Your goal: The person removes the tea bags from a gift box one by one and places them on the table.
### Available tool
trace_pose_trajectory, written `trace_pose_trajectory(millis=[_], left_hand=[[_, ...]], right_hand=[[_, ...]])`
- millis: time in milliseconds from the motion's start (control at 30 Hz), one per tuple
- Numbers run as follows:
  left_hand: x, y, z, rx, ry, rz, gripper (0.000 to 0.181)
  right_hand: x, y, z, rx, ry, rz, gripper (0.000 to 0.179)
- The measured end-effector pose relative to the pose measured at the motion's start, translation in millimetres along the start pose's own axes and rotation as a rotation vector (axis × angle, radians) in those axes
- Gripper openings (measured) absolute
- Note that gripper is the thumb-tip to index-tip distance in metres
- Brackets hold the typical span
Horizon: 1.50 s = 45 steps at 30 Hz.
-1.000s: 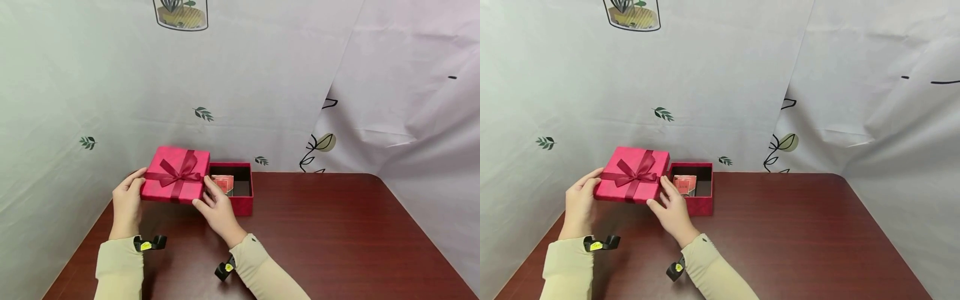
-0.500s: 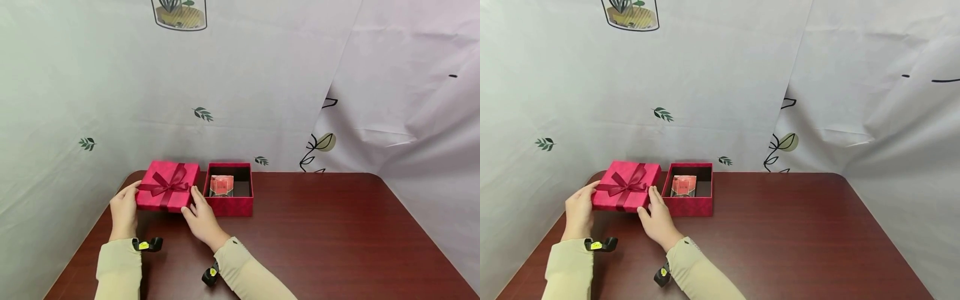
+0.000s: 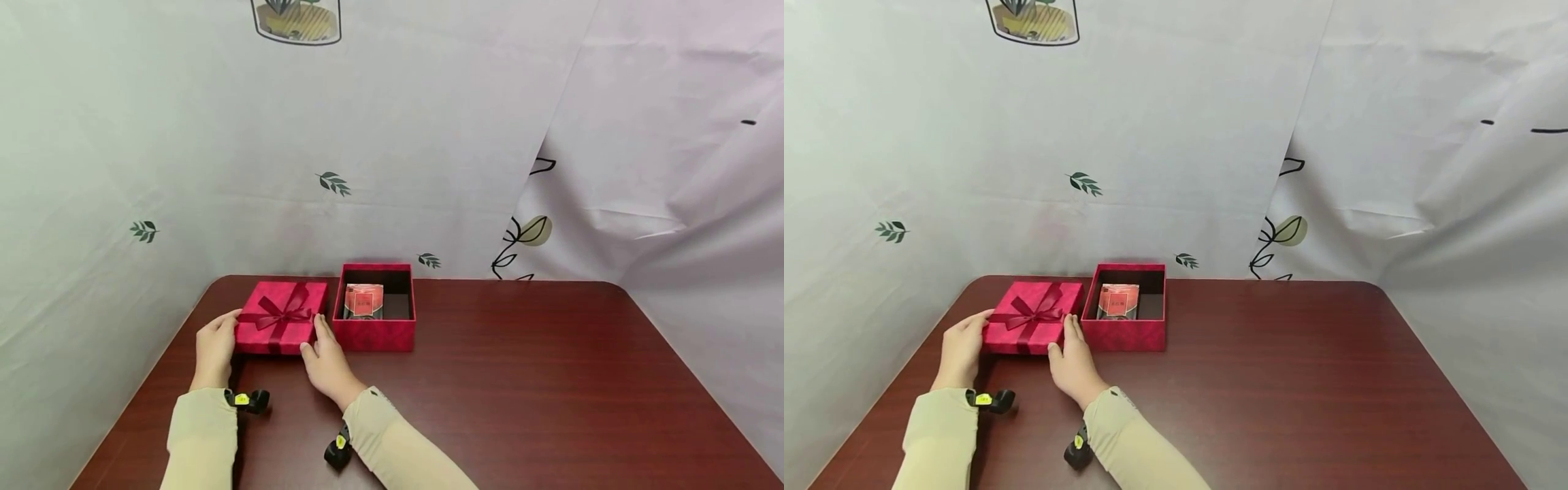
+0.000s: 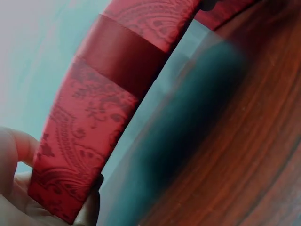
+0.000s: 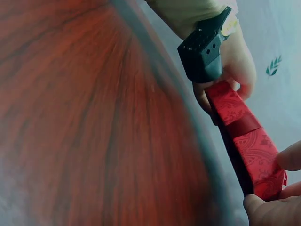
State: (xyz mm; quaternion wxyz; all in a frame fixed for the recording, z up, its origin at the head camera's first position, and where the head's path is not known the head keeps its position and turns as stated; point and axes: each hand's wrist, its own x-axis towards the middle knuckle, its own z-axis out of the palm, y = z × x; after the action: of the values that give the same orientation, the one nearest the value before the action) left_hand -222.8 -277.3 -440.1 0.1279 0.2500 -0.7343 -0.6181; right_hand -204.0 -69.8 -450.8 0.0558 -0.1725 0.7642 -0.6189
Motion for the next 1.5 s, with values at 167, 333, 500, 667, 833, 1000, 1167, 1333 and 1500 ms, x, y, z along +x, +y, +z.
trace_pose_trajectory(millis=[167, 333, 500, 667, 833, 1000, 1167, 1333, 1500], left_hand=[[1.2, -2.5, 0.1, 0.077, -0.073, 0.048, 0.048], [0.4, -1.6, 1.6, 0.119, -0.102, 0.071, 0.047], [-0.2, 0.4, 2.9, 0.176, -0.128, 0.101, 0.048], [-0.4, 2.3, 4.8, 0.299, -0.177, 0.114, 0.050], [-1.0, 4.1, 6.1, 0.432, -0.218, 0.154, 0.054], [-1.0, 4.6, 5.8, 0.483, -0.220, 0.183, 0.054], [-1.1, 5.1, 5.9, 0.509, -0.202, 0.249, 0.052], [-6.8, 13.1, 8.2, 0.477, -0.131, 0.339, 0.045], [-15.9, 27.2, 13.4, 0.457, -0.075, 0.463, 0.039]], right_hand=[[4.5, 6, 0, -0.076, 0.015, 0.007, 0.059], [7.0, 9, 0, -0.128, 0.011, 0.009, 0.059], [8.4, 10, 2, -0.162, 0.006, 0.031, 0.059], [9.6, 9, 5, -0.195, 0.017, 0.054, 0.058], [9.0, 9, 6, -0.211, 0.050, 0.046, 0.058], [6.1, 6, 4, -0.193, 0.011, 0.066, 0.064], [-0.8, 3, -1, -0.217, -0.051, 0.057, 0.065], [-10.7, -6, -14, -0.271, -0.091, 0.030, 0.059], [-21.0, -19, -37, -0.212, -0.120, -0.029, 0.049]])
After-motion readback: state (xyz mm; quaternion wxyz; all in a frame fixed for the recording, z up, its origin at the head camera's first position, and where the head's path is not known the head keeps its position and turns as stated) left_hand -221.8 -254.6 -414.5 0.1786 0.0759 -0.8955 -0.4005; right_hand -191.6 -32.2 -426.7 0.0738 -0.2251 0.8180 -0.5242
